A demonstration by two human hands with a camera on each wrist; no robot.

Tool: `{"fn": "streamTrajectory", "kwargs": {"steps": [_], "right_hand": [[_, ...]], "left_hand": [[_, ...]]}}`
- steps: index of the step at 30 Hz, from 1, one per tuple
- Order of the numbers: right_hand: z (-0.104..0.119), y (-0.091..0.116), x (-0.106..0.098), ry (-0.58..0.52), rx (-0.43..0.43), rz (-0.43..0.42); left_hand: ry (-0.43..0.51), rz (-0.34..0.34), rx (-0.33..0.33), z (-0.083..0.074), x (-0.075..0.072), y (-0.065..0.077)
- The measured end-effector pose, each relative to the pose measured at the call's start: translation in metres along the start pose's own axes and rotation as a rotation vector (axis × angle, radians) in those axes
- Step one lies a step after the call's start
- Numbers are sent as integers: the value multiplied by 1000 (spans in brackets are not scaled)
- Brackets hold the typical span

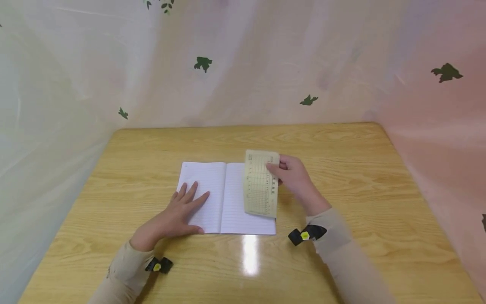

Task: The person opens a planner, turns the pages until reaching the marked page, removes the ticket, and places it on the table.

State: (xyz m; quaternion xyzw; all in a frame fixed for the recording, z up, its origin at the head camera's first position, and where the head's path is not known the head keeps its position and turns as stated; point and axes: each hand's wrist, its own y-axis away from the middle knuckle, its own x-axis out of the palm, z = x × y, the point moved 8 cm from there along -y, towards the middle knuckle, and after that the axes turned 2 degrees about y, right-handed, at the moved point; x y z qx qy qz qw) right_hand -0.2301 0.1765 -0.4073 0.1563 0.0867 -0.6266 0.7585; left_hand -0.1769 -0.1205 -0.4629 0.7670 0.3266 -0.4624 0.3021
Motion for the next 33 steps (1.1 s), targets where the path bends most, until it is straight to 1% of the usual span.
{"fn": "streamTrajectory", "kwargs": {"steps": [6,9,14,19,21,23,28,30,33], "right_hand": [[-10,7,-28,77,6,-28],[-20,7,-43,118,27,-37],[-39,5,-60,139,69,-42],[-53,5,-68,178,115,-53],[-59,4,-70,216,127,-57],[-65,2,-71,285,131,-59],[-75,-2,-74,493,103,-67],[-76,-2,-74,540,81,-71],[-75,-2,-74,576,54,-82]], "left_hand": [[0,2,1,-1,-2,0],[-1,6,-6,0,-2,-1],[-1,13,-20,1,-1,-2],[3,12,-22,1,-2,-2],[7,9,-22,0,-3,-1],[10,8,-21,0,-3,-1],[23,9,-20,-1,-4,-1],[28,9,-20,-1,-4,-1],[31,6,-14,-2,-4,-1]]}}
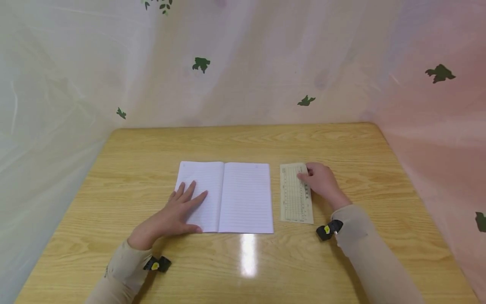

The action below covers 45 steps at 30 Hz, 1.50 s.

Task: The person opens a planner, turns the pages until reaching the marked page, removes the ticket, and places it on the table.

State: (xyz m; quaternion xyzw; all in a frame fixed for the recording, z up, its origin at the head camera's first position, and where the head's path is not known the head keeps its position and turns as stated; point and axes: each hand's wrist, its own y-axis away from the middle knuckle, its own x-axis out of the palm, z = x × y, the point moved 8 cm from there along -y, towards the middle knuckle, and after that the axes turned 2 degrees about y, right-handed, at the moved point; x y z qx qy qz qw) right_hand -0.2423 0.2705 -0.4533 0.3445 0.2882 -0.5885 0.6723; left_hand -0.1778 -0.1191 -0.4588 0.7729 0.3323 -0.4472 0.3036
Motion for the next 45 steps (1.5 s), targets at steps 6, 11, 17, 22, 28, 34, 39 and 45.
{"fn": "streamTrajectory", "kwargs": {"steps": [6,11,17,22,28,34,39,45], "right_hand": [[4,2,-3,74,-18,-42],[5,3,-3,128,-16,-52],[6,4,-2,135,-15,-62],[5,4,-1,141,4,-72],[3,7,-5,143,46,-108],[5,12,-9,103,74,-144],[11,16,-12,98,67,-161],[14,18,-12,71,46,-165]], "left_hand": [[7,-13,16,-1,-2,0],[8,-11,22,-1,-2,0],[6,-13,24,-2,-2,0],[10,-18,22,-4,-3,0],[30,-35,-13,0,-4,0],[20,-119,-118,7,-9,3],[106,-217,-206,12,-18,11],[246,-316,-199,13,-32,18]]}}
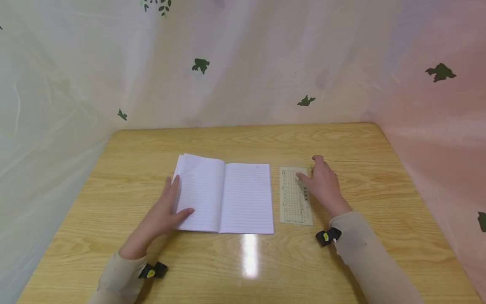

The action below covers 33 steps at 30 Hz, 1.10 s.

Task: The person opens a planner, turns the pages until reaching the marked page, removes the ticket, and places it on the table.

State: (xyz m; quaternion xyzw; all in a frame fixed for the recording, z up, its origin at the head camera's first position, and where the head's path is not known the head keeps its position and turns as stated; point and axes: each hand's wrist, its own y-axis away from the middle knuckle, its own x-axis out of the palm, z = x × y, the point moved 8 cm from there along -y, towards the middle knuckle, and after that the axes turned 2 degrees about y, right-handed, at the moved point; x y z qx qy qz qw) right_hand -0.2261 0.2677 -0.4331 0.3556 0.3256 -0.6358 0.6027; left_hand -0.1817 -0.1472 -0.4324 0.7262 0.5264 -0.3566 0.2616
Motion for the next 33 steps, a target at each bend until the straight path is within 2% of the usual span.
{"fn": "streamTrajectory", "kwargs": {"steps": [6,9,11,15,18,22,24,26,30,33], "right_hand": [[1,4,-1,-11,-8,-3],[0,7,-2,-13,-5,-8],[1,9,-4,-14,-6,-16],[2,13,-8,-24,-13,-40],[3,17,-11,-40,-18,-50],[4,19,-14,-55,-27,-55],[4,20,-15,-59,-35,-59],[4,20,-15,-61,-40,-64],[2,21,-16,-60,-45,-74],[2,22,-17,-59,-41,-76]], "left_hand": [[185,-82,-8,-12,-20,0],[291,-100,-30,-21,-27,1],[389,-101,-12,-30,-29,1],[563,-55,124,-57,-27,3],[600,12,288,-80,-19,6],[532,82,486,-104,-1,11],[440,114,525,-112,11,13],[318,150,535,-116,25,14],[6,222,532,-119,51,14],[-164,292,513,-117,68,14]]}}
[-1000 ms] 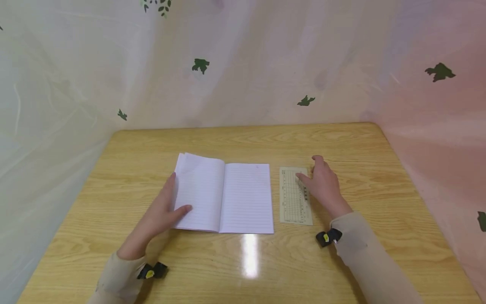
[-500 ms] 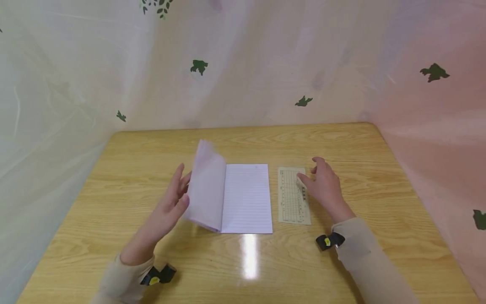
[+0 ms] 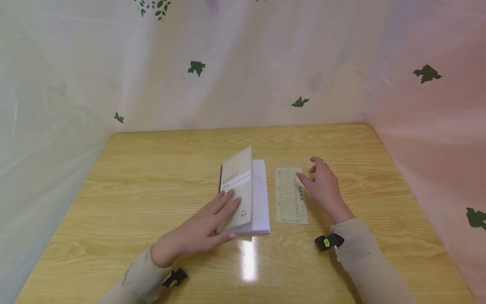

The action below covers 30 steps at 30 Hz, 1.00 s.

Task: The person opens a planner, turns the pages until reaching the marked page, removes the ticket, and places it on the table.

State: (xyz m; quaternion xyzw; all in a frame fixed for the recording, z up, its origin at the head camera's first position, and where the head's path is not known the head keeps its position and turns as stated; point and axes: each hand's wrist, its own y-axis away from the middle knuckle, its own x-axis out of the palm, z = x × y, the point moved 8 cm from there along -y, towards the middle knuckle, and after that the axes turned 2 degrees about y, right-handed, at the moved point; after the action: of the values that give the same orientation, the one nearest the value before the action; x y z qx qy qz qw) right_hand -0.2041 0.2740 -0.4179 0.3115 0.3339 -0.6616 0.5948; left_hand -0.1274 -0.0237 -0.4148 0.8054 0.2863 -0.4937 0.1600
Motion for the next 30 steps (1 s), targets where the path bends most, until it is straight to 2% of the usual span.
{"fn": "streamTrajectory", "kwargs": {"steps": [6,11,21,25,30], "right_hand": [[2,0,1,-1,-14,-2],[4,1,3,0,-34,-4],[13,5,5,26,-89,-14],[18,11,5,39,-116,-31],[26,17,7,98,-157,-51]], "left_hand": [[-117,166,-32,5,22,-5],[-172,229,-53,8,33,-6],[-191,210,-69,8,37,-8],[-159,182,-70,8,33,-8],[-95,124,-107,15,23,-8]]}}
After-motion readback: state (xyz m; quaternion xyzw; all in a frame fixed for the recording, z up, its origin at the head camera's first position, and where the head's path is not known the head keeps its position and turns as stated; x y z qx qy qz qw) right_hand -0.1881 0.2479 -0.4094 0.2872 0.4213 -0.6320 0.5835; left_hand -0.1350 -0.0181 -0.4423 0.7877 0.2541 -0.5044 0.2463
